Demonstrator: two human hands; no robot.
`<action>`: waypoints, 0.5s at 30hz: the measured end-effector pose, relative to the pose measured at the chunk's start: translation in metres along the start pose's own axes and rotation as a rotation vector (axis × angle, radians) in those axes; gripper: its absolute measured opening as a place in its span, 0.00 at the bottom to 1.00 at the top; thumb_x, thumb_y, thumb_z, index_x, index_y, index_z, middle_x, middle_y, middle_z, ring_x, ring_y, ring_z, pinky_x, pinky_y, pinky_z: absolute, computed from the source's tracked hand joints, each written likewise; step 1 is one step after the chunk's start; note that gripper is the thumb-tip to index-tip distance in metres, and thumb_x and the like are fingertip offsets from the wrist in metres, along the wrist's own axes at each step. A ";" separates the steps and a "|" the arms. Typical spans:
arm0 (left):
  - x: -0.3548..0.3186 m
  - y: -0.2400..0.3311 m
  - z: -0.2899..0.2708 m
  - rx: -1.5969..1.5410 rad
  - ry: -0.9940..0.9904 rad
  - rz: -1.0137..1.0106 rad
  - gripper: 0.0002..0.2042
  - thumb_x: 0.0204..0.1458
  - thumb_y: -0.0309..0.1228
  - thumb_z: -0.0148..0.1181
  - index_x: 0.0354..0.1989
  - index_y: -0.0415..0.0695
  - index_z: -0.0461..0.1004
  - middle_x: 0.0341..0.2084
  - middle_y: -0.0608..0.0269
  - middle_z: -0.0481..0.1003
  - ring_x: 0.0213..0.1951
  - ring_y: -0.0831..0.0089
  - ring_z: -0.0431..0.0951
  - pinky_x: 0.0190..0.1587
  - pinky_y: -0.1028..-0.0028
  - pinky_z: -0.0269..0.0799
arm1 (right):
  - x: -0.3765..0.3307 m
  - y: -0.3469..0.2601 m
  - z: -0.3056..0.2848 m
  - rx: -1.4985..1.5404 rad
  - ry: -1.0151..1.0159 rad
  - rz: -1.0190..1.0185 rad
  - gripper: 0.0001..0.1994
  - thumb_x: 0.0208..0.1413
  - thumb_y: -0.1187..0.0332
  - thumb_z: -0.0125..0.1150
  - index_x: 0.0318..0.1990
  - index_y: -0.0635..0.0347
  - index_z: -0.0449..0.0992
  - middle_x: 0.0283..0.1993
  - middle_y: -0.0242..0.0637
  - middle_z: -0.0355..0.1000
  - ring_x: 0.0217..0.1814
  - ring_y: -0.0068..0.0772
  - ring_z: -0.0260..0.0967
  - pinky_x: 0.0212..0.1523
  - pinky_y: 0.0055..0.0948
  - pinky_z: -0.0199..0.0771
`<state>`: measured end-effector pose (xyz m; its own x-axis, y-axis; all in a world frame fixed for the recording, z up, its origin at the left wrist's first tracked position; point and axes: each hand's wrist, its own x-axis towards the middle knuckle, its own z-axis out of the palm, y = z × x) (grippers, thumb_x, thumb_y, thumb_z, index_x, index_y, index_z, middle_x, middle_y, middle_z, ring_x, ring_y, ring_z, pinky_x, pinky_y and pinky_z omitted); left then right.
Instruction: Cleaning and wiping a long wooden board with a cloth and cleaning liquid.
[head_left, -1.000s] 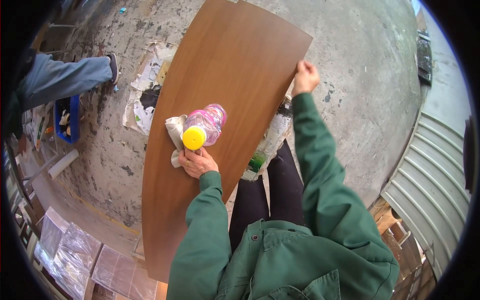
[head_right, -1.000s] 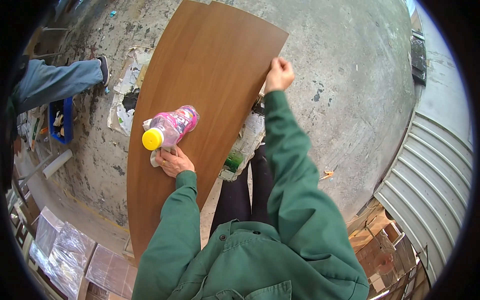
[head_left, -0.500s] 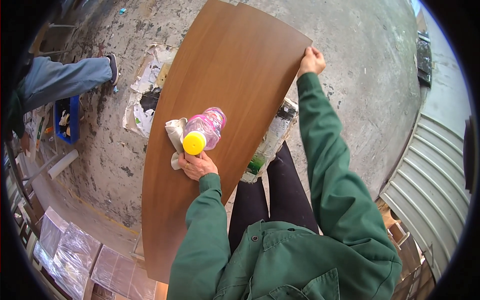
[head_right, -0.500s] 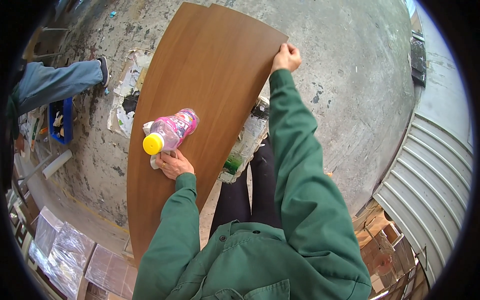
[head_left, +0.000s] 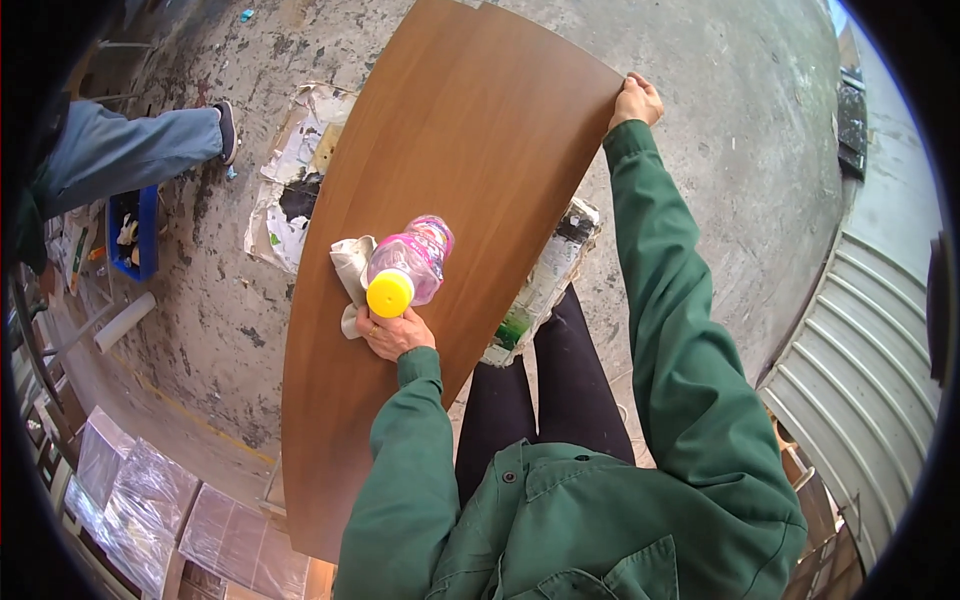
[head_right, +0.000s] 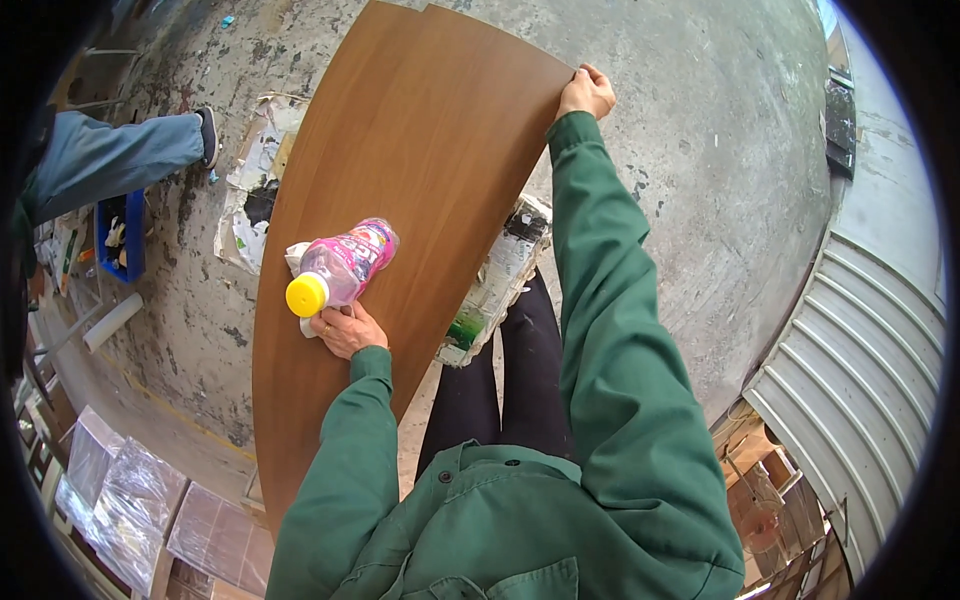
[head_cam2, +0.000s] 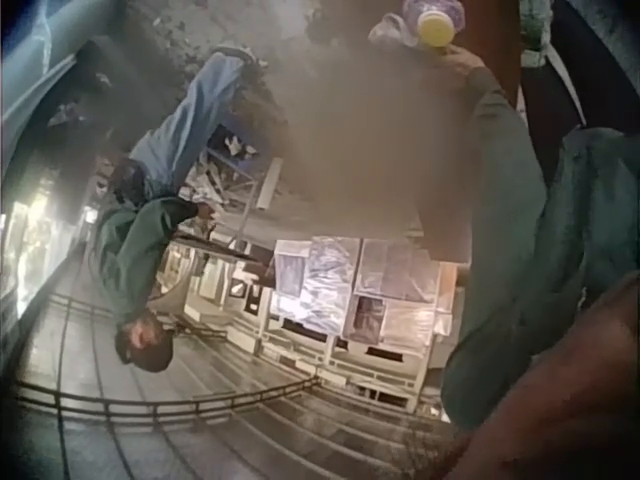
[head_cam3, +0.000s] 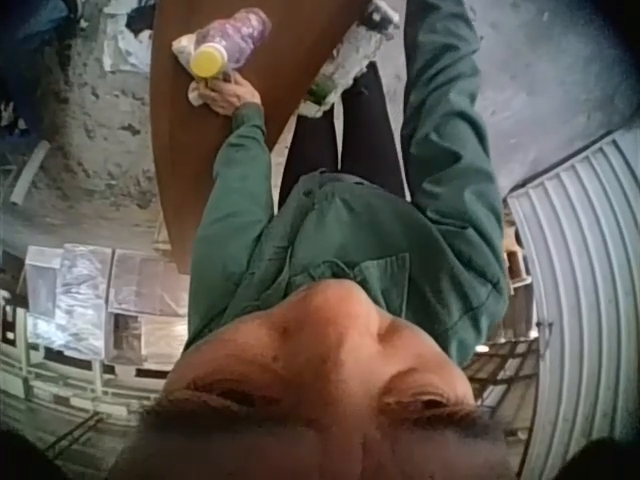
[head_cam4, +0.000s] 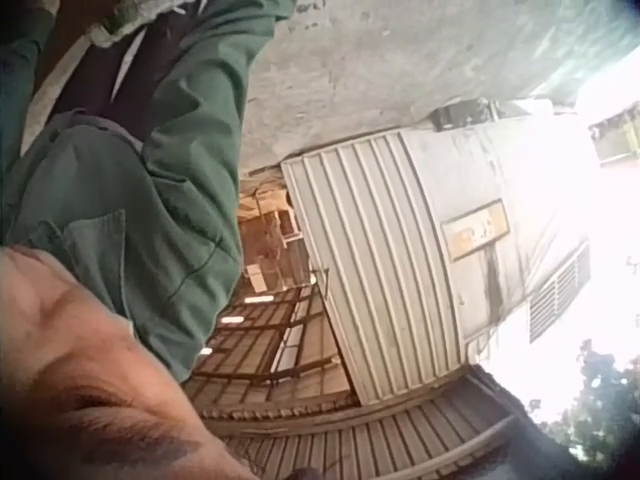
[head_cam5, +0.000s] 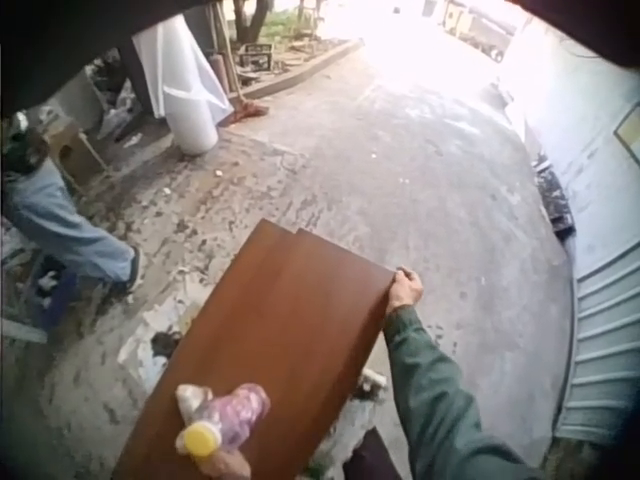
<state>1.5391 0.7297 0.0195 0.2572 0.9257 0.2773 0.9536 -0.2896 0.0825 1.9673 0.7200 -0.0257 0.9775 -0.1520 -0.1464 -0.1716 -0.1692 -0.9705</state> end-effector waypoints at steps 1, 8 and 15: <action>-0.001 -0.001 0.000 0.013 -0.026 -0.011 0.16 0.37 0.29 0.59 0.31 0.39 0.59 0.31 0.52 0.61 0.33 0.55 0.67 0.31 0.61 0.67 | -0.001 0.007 -0.002 -0.020 0.001 -0.067 0.10 0.42 0.74 0.54 0.35 0.66 0.70 0.32 0.37 0.69 0.33 0.25 0.65 0.36 0.22 0.65; 0.005 -0.002 -0.002 0.022 0.047 0.022 0.18 0.35 0.25 0.59 0.36 0.40 0.60 0.33 0.55 0.62 0.33 0.58 0.68 0.31 0.63 0.68 | -0.041 0.017 -0.023 0.011 -0.079 0.022 0.14 0.41 0.73 0.54 0.38 0.69 0.68 0.34 0.37 0.68 0.34 0.25 0.64 0.37 0.23 0.65; 0.006 0.002 -0.005 -0.011 0.035 0.014 0.20 0.32 0.24 0.61 0.37 0.42 0.61 0.33 0.56 0.61 0.34 0.57 0.68 0.32 0.62 0.68 | -0.005 0.021 -0.016 -0.126 -0.047 -0.044 0.16 0.43 0.67 0.58 0.39 0.67 0.68 0.34 0.37 0.69 0.35 0.26 0.65 0.36 0.24 0.66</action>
<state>1.5422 0.7334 0.0262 0.2647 0.9127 0.3113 0.9480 -0.3054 0.0892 1.9565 0.7020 -0.0421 0.9885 -0.0962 -0.1164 -0.1401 -0.2965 -0.9447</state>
